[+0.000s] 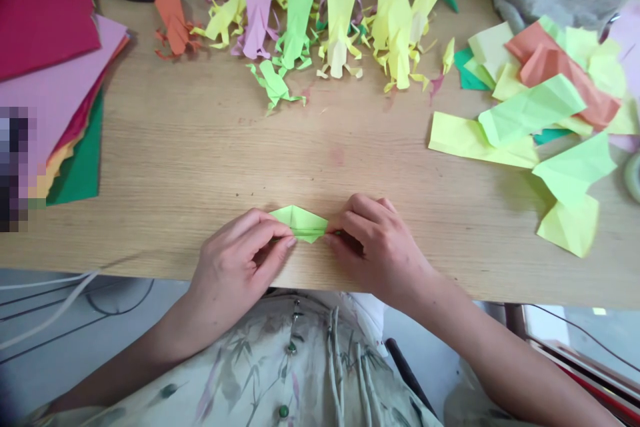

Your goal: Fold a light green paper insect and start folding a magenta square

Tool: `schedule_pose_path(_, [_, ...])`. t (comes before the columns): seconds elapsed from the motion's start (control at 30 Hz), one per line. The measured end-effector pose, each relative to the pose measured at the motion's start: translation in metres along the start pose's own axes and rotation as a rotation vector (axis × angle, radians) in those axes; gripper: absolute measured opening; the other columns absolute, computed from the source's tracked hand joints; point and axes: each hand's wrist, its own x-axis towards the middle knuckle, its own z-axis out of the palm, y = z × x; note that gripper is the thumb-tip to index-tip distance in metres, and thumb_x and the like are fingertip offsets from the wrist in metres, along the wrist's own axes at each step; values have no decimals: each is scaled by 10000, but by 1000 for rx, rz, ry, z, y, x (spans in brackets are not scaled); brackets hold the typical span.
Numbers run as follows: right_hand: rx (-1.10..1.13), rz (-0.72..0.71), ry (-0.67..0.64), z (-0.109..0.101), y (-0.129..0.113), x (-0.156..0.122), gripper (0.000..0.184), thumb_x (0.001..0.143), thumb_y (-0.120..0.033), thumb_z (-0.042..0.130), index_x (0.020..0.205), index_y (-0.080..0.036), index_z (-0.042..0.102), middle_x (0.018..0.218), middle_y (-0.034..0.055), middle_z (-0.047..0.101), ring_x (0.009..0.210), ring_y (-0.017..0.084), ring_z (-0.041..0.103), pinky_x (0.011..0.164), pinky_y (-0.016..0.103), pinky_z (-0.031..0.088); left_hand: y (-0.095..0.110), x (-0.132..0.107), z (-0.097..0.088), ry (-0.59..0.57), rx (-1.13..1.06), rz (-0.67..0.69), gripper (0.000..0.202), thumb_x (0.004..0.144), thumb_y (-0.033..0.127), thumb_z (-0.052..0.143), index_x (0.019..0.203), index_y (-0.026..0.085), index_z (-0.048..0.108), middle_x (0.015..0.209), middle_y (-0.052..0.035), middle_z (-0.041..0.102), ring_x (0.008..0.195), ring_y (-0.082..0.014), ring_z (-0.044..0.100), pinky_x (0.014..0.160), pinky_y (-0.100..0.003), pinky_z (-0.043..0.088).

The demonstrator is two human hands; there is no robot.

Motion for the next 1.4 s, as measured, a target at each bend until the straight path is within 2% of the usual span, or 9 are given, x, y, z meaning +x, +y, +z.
schedule_pose_path(0.17, [-15,29,15,2,-3,2,89,877,-138,618,817,-198,645,762,15,574,698,147,559,691,324,382,3,3,-2,-49,36,-78,149,969,250,564,844,193,625,807,1,606,702,-127,572,628,-270,422])
schedule_pose_path(0.3, [-29,46,18,3,-6,3,75,857,-136,632,807,-191,643,762,11,566,684,142,550,692,321,380,3,5,-3,-78,27,-101,132,955,260,599,844,190,600,802,12,589,681,-120,553,603,-261,402])
schedule_pose_path(0.5, [-28,67,18,4,-5,4,112,887,-218,650,778,-197,630,740,7,559,656,136,528,686,320,366,1,7,-6,-121,40,-114,147,942,261,620,823,191,567,804,17,575,667,-120,545,579,-259,392])
schedule_pose_path(0.9, [-12,82,-6,4,-7,6,109,891,-198,633,783,-195,618,756,7,549,676,139,525,687,318,346,3,21,-13,-248,178,-77,189,936,246,623,791,196,512,806,10,585,593,-117,505,523,-260,323])
schedule_pose_path(1.2, [-22,77,-21,5,-7,7,112,894,-174,603,783,-192,600,776,12,552,688,142,521,699,322,336,7,24,-13,-287,222,-76,174,909,200,631,807,202,489,837,0,584,622,-135,520,537,-270,334])
schedule_pose_path(1.4, [-44,90,-45,5,-8,8,124,891,-172,594,771,-192,573,791,16,544,718,152,525,702,316,324,9,26,-15,-332,225,-137,166,922,226,615,822,196,485,862,2,581,660,-133,537,578,-266,353])
